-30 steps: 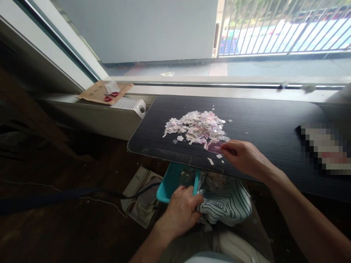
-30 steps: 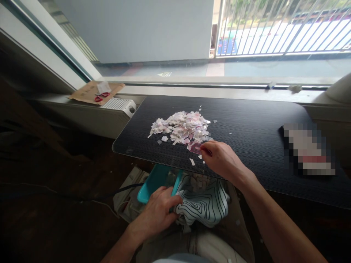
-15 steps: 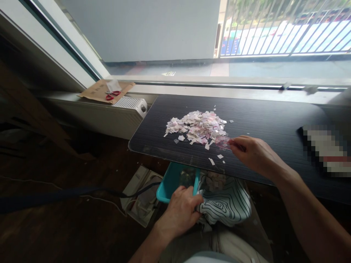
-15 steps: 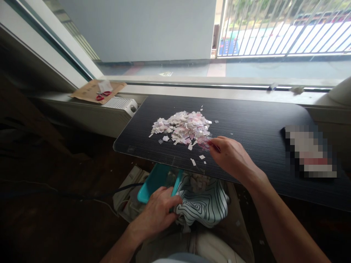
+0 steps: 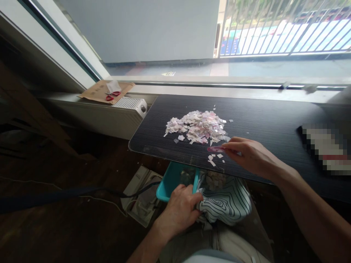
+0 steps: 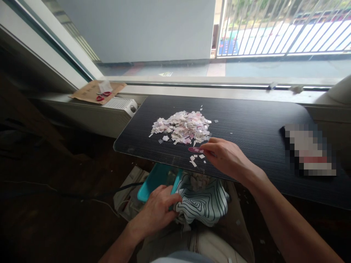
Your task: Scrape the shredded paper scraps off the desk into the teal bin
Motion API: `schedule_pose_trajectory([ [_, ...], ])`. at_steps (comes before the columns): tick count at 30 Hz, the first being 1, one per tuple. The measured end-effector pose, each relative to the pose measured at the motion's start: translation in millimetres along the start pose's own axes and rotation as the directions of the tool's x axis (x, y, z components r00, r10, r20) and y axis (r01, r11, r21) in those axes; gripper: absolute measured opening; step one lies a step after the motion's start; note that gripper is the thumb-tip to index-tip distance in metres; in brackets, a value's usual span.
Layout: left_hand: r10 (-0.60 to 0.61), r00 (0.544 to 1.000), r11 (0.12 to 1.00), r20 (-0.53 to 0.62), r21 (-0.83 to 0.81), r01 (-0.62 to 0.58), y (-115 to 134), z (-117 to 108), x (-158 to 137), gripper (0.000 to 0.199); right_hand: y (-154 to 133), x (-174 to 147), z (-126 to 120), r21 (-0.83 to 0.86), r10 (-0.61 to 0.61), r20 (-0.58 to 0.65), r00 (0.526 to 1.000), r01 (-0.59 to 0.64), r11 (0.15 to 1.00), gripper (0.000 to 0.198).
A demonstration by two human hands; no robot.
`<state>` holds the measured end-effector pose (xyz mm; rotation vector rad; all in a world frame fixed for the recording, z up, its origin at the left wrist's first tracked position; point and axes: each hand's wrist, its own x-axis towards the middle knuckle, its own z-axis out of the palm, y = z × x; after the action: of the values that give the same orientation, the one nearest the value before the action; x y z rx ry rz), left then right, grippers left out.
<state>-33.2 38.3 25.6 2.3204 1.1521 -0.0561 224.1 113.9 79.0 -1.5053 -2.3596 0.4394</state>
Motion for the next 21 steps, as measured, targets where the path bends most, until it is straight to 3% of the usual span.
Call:
schedule_pose_trajectory([
  [7,0.013,0.999,1.0,-0.031,-0.02,-0.013,1,0,-6,0.011,6,-23,0,0.087,-0.002,0.072,0.997,-0.004,0.996,0.023],
  [12,0.032,0.999,0.999,-0.026,-0.018,-0.033,3,-1,-1,0.007,20,-36,10,0.115,0.063,-0.083,0.995,-0.053,0.992,0.025],
  [18,0.041,0.998,0.999,-0.038,-0.01,-0.042,6,-3,1,0.006,19,-43,18,0.188,0.051,-0.012,0.999,-0.048,0.981,0.023],
  [21,0.032,0.998,0.999,-0.051,-0.016,-0.033,5,-2,-1,0.008,24,-47,20,0.203,0.121,-0.084,0.989,-0.102,0.974,0.024],
])
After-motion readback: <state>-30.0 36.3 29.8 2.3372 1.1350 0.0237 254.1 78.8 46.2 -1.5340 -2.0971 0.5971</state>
